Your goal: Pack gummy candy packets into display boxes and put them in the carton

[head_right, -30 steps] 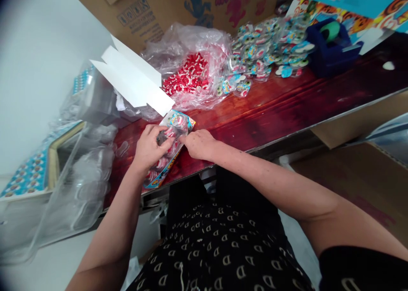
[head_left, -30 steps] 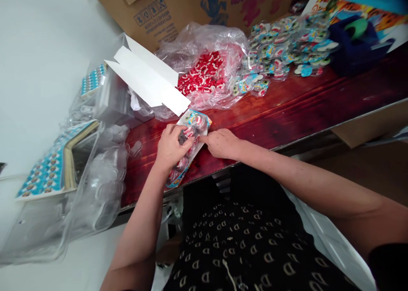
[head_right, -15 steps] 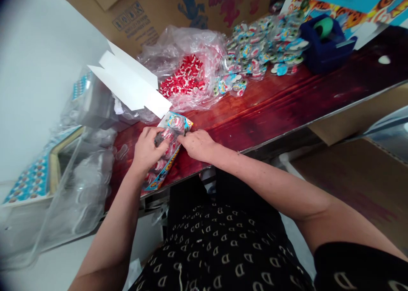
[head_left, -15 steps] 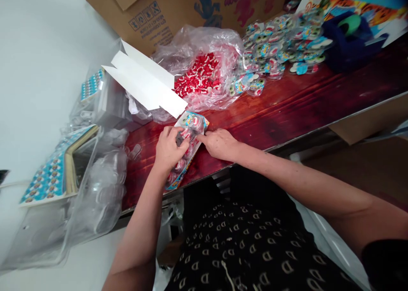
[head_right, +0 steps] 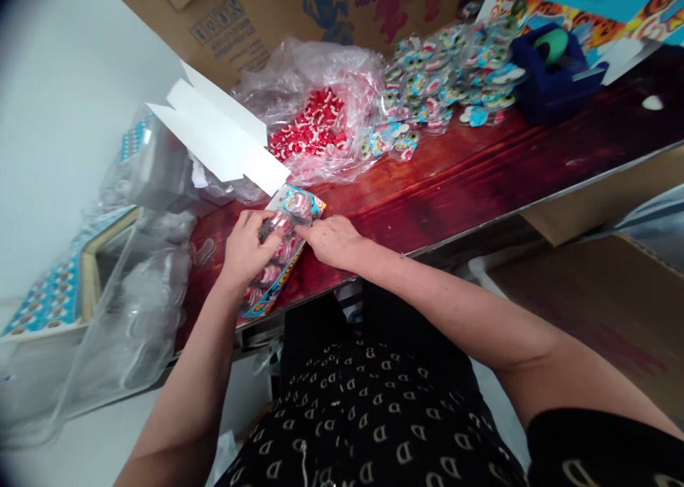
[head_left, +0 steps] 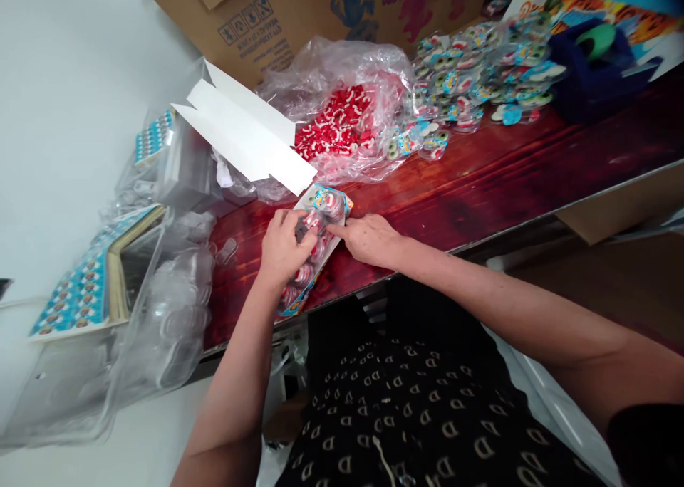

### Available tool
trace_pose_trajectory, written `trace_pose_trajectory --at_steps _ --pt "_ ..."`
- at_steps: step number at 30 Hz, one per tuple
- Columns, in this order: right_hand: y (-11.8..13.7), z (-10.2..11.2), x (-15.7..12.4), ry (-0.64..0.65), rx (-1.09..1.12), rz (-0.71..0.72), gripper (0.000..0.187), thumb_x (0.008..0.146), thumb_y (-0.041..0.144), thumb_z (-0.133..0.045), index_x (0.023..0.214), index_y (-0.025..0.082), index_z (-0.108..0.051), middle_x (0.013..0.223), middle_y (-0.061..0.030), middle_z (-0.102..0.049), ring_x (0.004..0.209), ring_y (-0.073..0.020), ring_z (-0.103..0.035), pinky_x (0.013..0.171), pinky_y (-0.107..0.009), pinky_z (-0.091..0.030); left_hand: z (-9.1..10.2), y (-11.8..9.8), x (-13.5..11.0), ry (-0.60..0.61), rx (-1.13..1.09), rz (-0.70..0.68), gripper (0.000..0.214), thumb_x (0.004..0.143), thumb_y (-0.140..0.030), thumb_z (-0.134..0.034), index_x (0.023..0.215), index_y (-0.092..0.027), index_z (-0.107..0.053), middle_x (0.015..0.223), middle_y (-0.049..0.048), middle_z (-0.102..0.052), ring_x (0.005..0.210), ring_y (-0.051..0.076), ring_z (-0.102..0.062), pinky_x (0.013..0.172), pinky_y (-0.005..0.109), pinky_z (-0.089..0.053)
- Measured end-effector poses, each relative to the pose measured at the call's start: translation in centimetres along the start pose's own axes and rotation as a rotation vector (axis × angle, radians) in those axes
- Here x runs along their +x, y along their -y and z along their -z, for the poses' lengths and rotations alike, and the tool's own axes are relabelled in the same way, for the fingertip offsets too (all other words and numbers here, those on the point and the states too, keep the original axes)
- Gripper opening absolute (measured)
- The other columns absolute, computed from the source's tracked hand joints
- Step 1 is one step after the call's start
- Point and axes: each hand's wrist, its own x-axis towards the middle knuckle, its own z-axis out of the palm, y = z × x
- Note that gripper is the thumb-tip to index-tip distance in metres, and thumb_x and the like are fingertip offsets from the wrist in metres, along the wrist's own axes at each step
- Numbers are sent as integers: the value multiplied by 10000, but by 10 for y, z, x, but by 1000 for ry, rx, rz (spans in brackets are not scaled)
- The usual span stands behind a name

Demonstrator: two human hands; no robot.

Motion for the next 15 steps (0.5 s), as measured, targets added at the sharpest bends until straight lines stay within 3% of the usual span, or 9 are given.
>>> trace_pose_trajectory --at_steps 8,15 --pt "5 12 11 109 31 12 492 893 141 -444 1364 232 -558 1019 -130 -743 893 -270 -696 684 -342 -448 -2 2 0 -24 -7 2 334 867 -334 -540 1159 -193 -620 1117 90 -610 1017 256 -616 862 367 -504" --pt "10 16 16 130 50 -6 390 894 128 -441 1221 177 -648 999 -148 -740 934 -279 -696 730 -361 -469 -2 3 0 -23 -15 -10 325 888 -365 -524 1153 -206 -625 1113 87 -614 1031 257 -613 884 370 -497"
